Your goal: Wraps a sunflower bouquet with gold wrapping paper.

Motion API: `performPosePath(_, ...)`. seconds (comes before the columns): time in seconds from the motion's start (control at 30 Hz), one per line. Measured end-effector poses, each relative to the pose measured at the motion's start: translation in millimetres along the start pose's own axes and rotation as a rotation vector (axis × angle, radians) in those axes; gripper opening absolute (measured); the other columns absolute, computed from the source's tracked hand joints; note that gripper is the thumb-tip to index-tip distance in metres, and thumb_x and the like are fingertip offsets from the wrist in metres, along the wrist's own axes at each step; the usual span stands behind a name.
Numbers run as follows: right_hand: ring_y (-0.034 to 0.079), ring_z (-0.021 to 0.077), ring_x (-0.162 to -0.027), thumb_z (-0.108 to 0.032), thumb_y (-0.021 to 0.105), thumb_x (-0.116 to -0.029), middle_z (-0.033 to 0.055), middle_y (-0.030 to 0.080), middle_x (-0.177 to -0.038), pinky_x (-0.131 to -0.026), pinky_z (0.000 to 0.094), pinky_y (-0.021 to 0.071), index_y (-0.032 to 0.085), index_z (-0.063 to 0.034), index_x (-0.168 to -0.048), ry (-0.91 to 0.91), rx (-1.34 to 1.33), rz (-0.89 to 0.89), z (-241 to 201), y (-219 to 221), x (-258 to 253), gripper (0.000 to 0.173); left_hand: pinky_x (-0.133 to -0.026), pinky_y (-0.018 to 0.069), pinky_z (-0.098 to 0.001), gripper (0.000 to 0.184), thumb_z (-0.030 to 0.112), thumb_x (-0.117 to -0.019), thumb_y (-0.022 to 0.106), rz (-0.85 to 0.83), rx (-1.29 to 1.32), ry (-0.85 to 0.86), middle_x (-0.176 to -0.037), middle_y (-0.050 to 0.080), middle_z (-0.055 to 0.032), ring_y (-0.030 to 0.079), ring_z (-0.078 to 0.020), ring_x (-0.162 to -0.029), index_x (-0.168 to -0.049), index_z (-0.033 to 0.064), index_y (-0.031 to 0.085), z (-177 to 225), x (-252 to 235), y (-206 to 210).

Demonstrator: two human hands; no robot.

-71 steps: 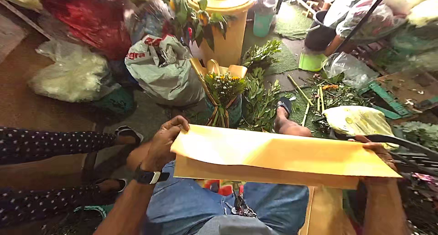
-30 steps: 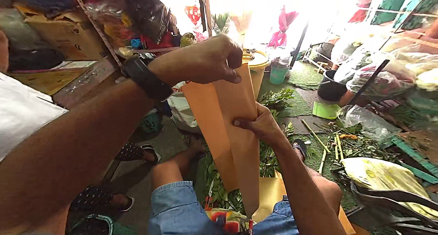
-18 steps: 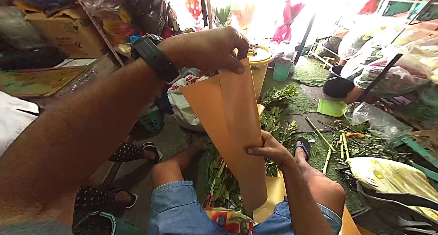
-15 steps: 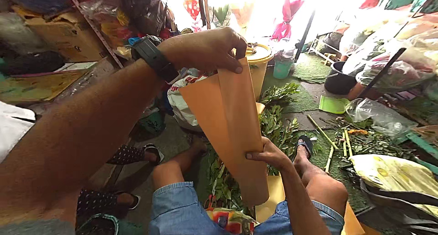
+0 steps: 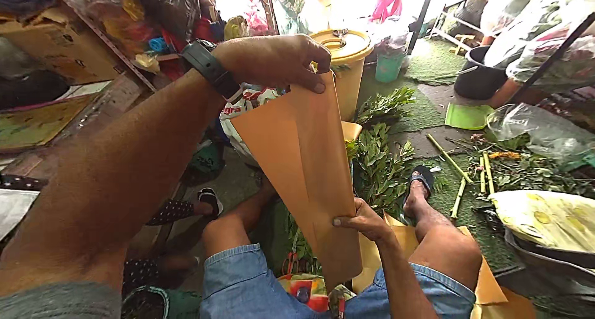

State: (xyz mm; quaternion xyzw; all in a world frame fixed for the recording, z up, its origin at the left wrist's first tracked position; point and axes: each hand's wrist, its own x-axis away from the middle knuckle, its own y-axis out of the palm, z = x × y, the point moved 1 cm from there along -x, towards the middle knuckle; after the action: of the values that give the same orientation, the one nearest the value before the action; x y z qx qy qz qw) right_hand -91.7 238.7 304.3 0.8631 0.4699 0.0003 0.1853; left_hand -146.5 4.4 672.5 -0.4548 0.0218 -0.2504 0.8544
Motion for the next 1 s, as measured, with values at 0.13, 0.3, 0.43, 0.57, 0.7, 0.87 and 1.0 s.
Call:
performPosePath(0.13,0.074,0.0158,-0.093,-0.002,0.079,-0.0842,0.0069,0.077,-0.102,-0.088,0.0377,0.0621,0.071,-0.0010,-0.112,0.011,0.026,0.116,7.7,-9.9,-0.8,0.029,-0.072,0.0606,-0.0288,0.022,0.024,-0.1017,0.062,0.219,-0.010,0.019,-0.095,0.072,-0.0028,0.070,-0.0108,-0.081,-0.120,0.0120,0.061,-36.5,-12.7,-3.6)
performPosePath(0.3,0.075,0.0190,-0.089,-0.001,0.081,-0.0813,0.0105,0.076,-0.097,-0.084,0.0386,0.0639,0.069,0.0027,-0.109,0.103,0.042,0.474,5.1,-37.8,14.2,0.030,-0.078,0.0624,-0.0399,0.032,0.027,-0.1047,0.055,0.659,0.355,-0.134,-0.104,0.070,-0.0070,0.072,-0.0190,-0.090,-0.129,0.0067,0.053,-156.9,-3.9,41.8)
performPosePath(0.43,0.074,0.0228,-0.087,-0.002,0.083,-0.0793,0.0155,0.075,-0.098,-0.081,0.0405,0.0645,0.066,0.0051,-0.113,0.159,-0.002,0.785,-3.5,-66.4,27.9,0.038,-0.087,0.0569,-0.0502,0.036,0.025,-0.0996,0.065,0.448,0.532,-0.453,-0.108,0.070,-0.0177,0.068,-0.0274,-0.097,-0.124,-0.0015,0.063,-285.4,-19.6,199.9)
performPosePath(0.57,0.075,0.0233,-0.085,0.002,0.078,-0.0811,0.0164,0.074,-0.097,-0.078,0.0409,0.0650,0.064,0.0055,-0.116,0.126,-0.055,0.971,2.6,-88.5,27.2,0.038,-0.105,0.0505,-0.0493,0.057,0.041,-0.0910,0.075,0.220,0.729,-0.539,-0.124,0.068,-0.0177,0.064,-0.0270,-0.117,-0.129,-0.0007,0.064,-351.3,-71.0,335.2)
performPosePath(0.7,0.075,0.0251,-0.085,0.002,0.073,-0.0873,0.0184,0.074,-0.098,-0.078,0.0432,0.0651,0.061,0.0059,-0.120,0.154,-0.087,1.115,17.4,-105.7,15.9,0.035,-0.084,0.0536,-0.0403,0.049,0.040,-0.0891,0.077,0.291,0.855,-0.543,-0.097,0.065,-0.0105,0.062,-0.0178,-0.088,-0.112,-0.0012,0.064,-348.6,-89.4,363.2)
performPosePath(0.87,0.075,0.0272,-0.085,-0.002,0.074,-0.0882,0.0204,0.073,-0.099,-0.077,0.0442,0.0649,0.059,0.0061,-0.124,0.212,-0.086,1.218,34.8,-112.5,-4.1,0.039,-0.104,0.0472,-0.0599,0.099,0.066,-0.0772,0.078,0.328,0.661,-0.758,-0.133,0.062,-0.0190,0.060,-0.0331,-0.124,-0.149,0.0067,0.046,-312.4,-99.8,377.4)
performPosePath(1.0,0.075,0.0283,-0.086,-0.005,0.074,-0.0887,0.0211,0.073,-0.101,-0.077,0.0451,0.0649,0.059,0.0056,-0.126,0.248,-0.079,1.223,39.4,-109.6,-0.1,0.042,-0.100,0.0488,-0.0580,0.069,0.052,-0.0820,0.079,0.420,0.696,-0.791,-0.120,0.068,-0.0176,0.064,-0.0320,-0.115,-0.131,0.0053,0.062,-308.5,-110.1,383.9)
